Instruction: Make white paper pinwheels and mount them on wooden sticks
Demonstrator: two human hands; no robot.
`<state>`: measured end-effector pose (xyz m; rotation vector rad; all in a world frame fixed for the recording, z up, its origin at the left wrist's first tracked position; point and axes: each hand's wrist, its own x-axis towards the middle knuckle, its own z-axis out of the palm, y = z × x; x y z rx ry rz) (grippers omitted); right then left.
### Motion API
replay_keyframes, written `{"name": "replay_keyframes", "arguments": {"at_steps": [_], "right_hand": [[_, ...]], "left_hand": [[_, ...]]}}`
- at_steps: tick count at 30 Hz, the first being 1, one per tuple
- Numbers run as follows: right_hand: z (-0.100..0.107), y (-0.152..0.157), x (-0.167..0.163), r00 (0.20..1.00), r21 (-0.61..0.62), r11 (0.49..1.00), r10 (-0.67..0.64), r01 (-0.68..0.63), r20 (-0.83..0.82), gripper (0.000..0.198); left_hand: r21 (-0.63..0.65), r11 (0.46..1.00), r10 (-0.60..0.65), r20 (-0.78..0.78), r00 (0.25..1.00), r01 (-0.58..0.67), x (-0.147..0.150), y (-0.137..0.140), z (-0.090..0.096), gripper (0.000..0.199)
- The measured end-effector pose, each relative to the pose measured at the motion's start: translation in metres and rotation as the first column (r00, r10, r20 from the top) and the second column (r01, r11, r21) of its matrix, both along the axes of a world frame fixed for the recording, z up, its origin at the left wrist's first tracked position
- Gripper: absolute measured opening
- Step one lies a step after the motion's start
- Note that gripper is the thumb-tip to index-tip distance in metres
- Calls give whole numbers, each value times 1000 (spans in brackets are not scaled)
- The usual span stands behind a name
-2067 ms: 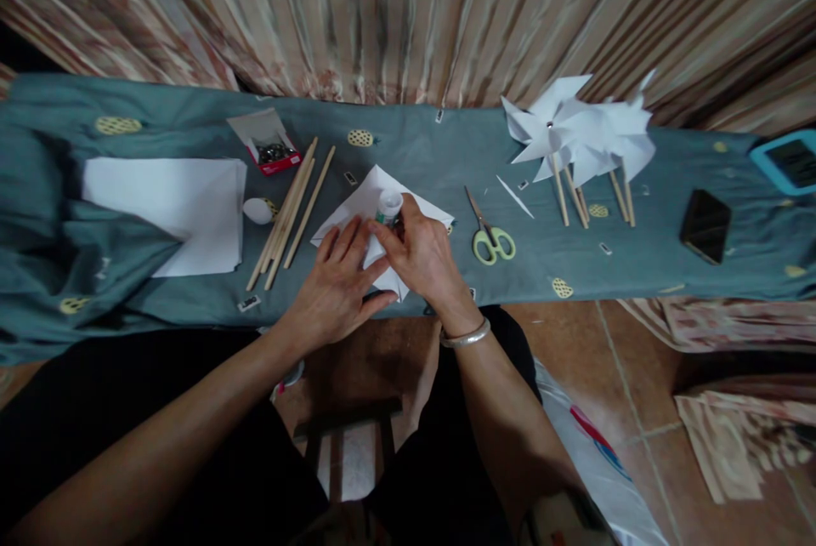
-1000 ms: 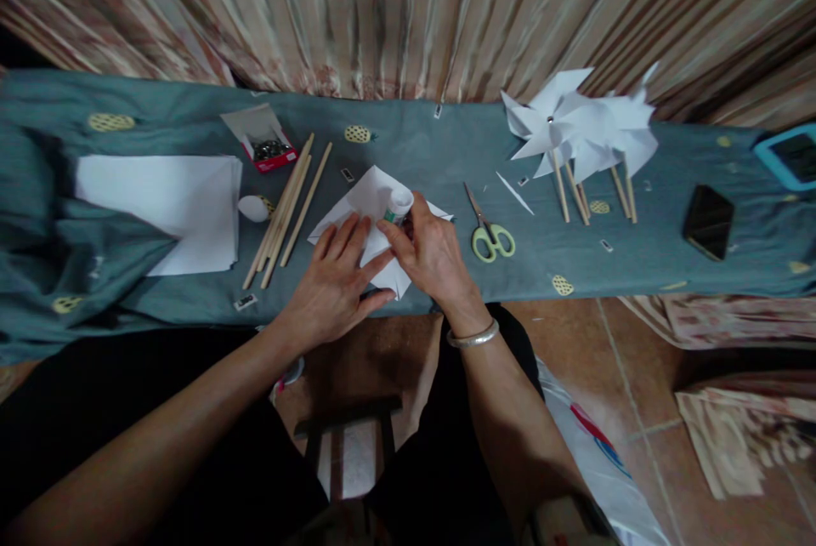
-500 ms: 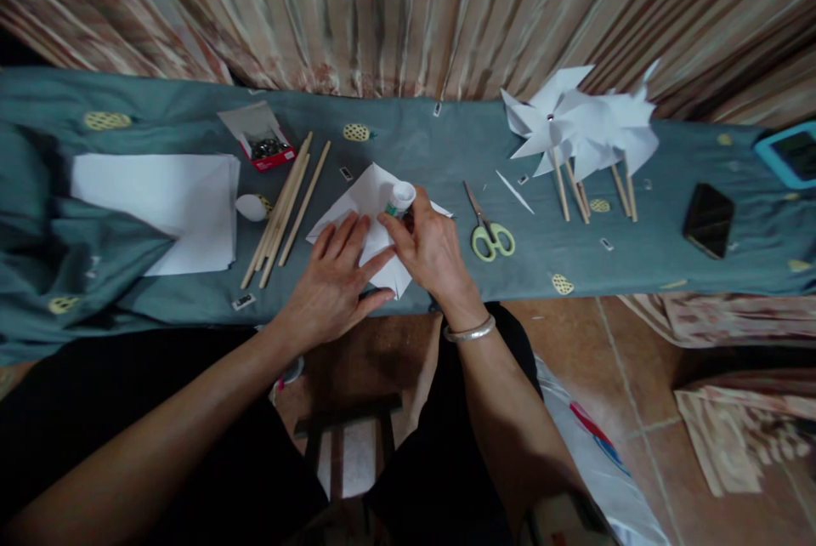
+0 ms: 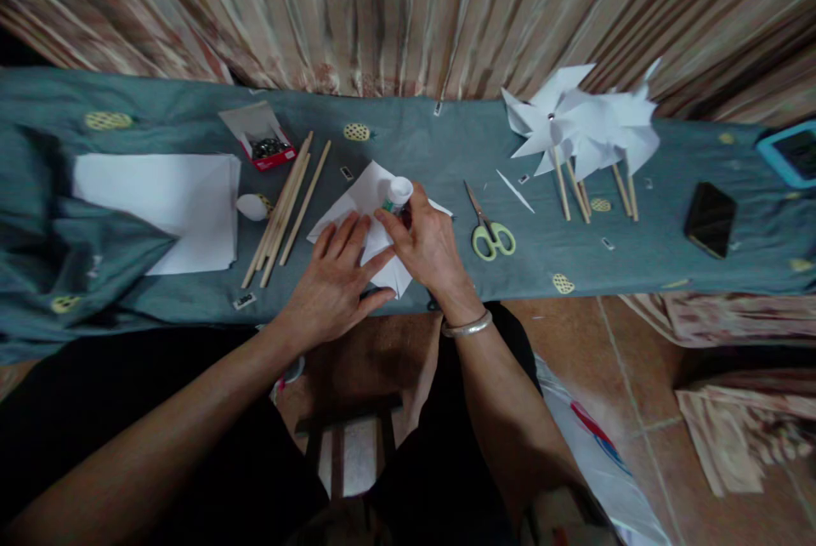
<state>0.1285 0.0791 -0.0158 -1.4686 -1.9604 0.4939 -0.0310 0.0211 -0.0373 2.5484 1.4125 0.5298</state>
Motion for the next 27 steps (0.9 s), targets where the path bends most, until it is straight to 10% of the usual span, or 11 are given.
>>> {"name": "replay_keyframes", "arguments": {"at_steps": [27], "right_hand": [[10, -5, -2, 994, -73, 993, 98, -93, 56, 28]], "left_hand": [[-25, 1000, -3, 4, 1000, 3, 0, 1, 4, 55]]}}
